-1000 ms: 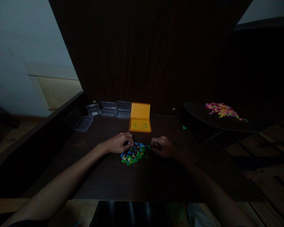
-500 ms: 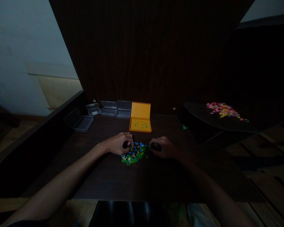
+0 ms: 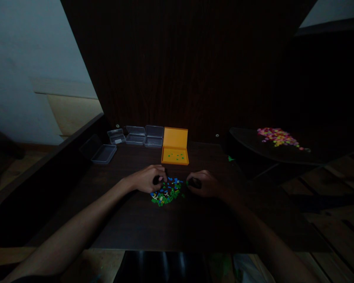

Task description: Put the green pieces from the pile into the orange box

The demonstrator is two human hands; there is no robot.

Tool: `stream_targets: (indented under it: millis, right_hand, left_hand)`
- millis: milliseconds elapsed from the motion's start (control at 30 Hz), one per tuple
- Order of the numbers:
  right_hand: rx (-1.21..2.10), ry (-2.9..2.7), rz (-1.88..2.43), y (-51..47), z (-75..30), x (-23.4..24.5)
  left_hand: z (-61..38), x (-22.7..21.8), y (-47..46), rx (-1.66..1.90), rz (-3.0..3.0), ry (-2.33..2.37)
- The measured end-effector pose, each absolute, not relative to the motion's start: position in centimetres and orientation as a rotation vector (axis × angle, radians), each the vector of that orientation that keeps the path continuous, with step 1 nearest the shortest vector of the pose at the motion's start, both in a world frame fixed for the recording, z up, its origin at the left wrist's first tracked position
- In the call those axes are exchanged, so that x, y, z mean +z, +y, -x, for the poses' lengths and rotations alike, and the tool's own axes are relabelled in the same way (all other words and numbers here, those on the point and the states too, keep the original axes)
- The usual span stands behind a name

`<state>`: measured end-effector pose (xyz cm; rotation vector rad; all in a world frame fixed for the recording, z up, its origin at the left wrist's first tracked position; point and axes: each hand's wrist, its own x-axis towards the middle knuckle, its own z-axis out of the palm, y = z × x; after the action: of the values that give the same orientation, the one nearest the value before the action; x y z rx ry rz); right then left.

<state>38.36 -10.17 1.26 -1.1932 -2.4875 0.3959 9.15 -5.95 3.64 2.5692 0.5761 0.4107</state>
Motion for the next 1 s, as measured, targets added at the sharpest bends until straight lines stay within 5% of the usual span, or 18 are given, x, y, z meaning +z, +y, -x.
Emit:
stream_targets:
  millis: [1000]
  right_hand:
    - [0.357,-2.388,1.117,-10.01,-38.38,1.10]
  left_hand:
    - [-9.18,4.13,-6.01,0.388,-2.556,0.558]
